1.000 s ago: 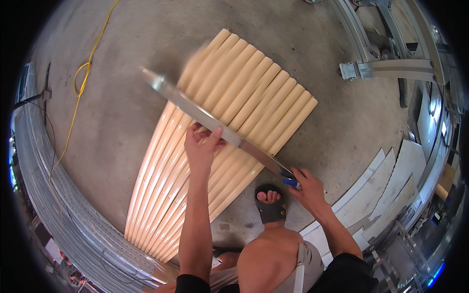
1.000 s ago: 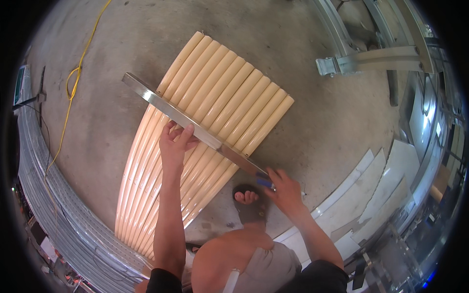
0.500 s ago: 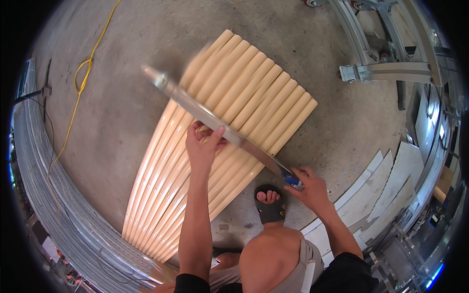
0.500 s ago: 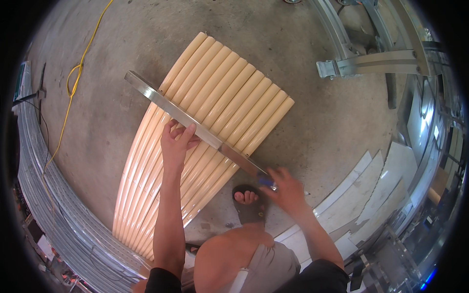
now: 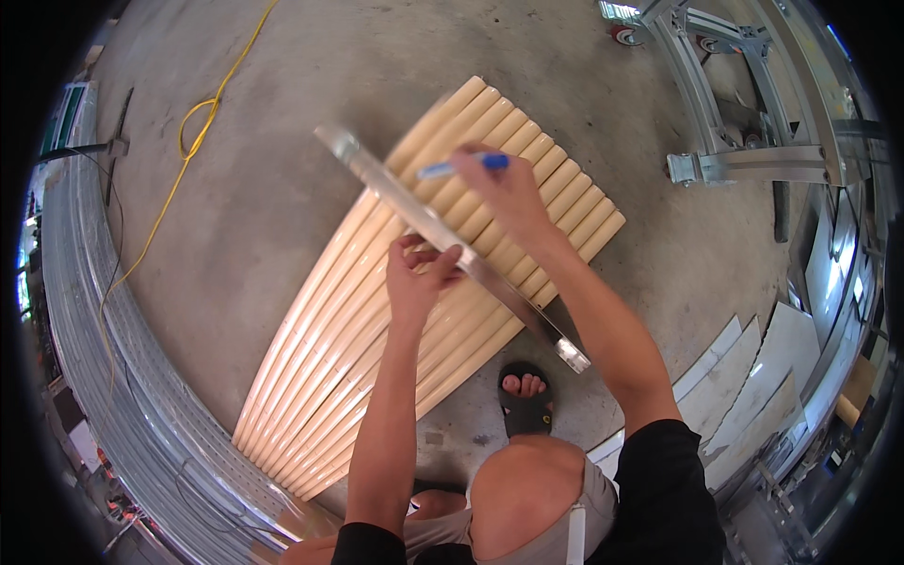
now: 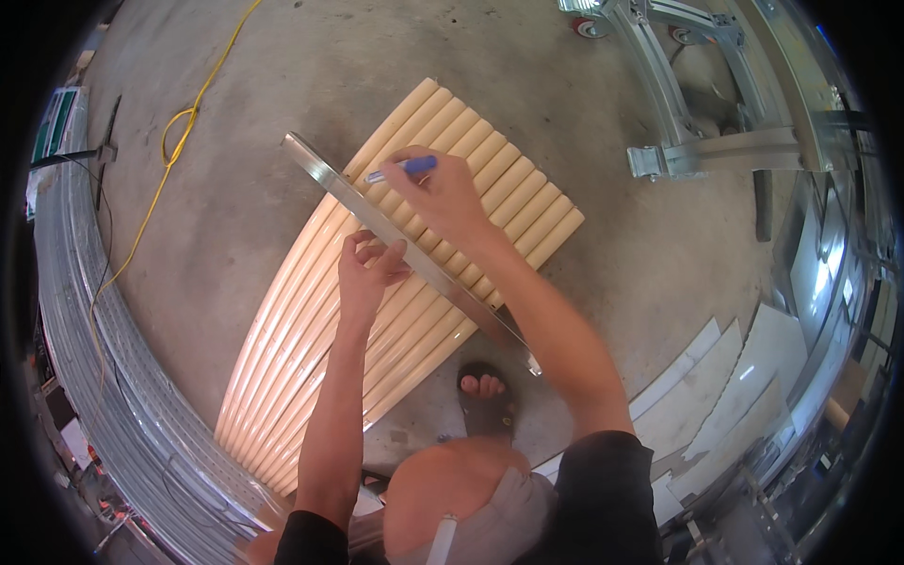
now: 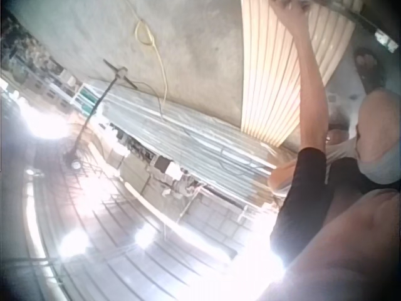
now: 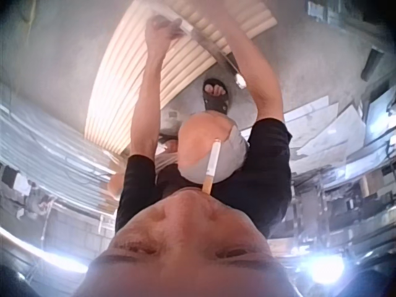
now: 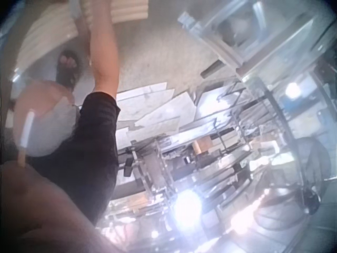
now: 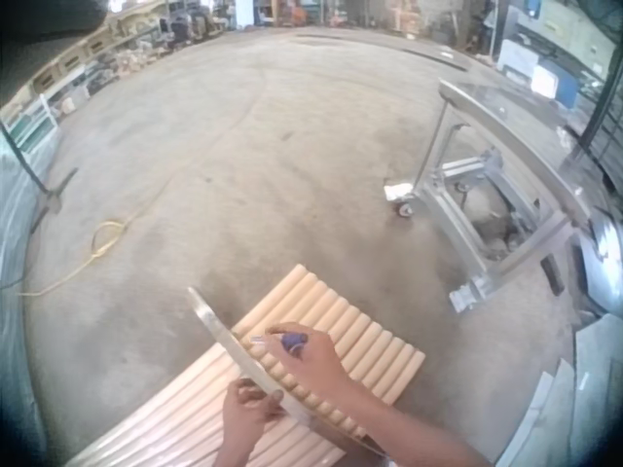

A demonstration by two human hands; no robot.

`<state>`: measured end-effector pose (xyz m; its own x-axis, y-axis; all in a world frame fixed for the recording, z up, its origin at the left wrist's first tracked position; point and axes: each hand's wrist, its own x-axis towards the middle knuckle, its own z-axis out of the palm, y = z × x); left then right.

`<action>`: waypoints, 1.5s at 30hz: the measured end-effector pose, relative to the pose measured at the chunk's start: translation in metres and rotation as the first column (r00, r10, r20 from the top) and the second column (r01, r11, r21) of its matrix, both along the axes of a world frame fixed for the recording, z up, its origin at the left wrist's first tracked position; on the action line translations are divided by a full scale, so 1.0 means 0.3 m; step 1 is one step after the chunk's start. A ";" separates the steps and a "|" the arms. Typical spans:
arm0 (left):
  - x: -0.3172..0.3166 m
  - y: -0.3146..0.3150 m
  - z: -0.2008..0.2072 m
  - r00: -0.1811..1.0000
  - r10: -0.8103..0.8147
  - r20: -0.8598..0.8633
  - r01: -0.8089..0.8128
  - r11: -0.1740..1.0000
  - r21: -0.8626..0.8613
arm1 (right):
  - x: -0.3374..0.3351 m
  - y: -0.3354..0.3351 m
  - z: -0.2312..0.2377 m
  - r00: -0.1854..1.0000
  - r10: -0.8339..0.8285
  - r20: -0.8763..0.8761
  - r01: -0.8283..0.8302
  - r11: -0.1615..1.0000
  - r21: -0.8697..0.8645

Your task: The person arranges a set of curved wooden slats on the floor, uses a metal straightedge to align them, and draws a straight line across all the slats with a blue marker.

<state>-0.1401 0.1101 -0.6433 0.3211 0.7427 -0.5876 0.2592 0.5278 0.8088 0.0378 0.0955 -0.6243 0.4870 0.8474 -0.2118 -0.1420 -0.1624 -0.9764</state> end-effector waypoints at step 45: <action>-0.211 -0.018 -0.104 0.998 -0.060 -0.013 0.062 0.962 0.264 | -0.167 -0.306 0.015 0.495 0.484 0.722 -0.121 0.861 -0.494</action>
<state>-0.2034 0.1047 -0.6747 0.3685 0.8510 -0.3742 0.2881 0.2782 0.9163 -0.0124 0.0038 -0.6199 0.3209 0.9318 -0.1695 0.7898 -0.3620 -0.4951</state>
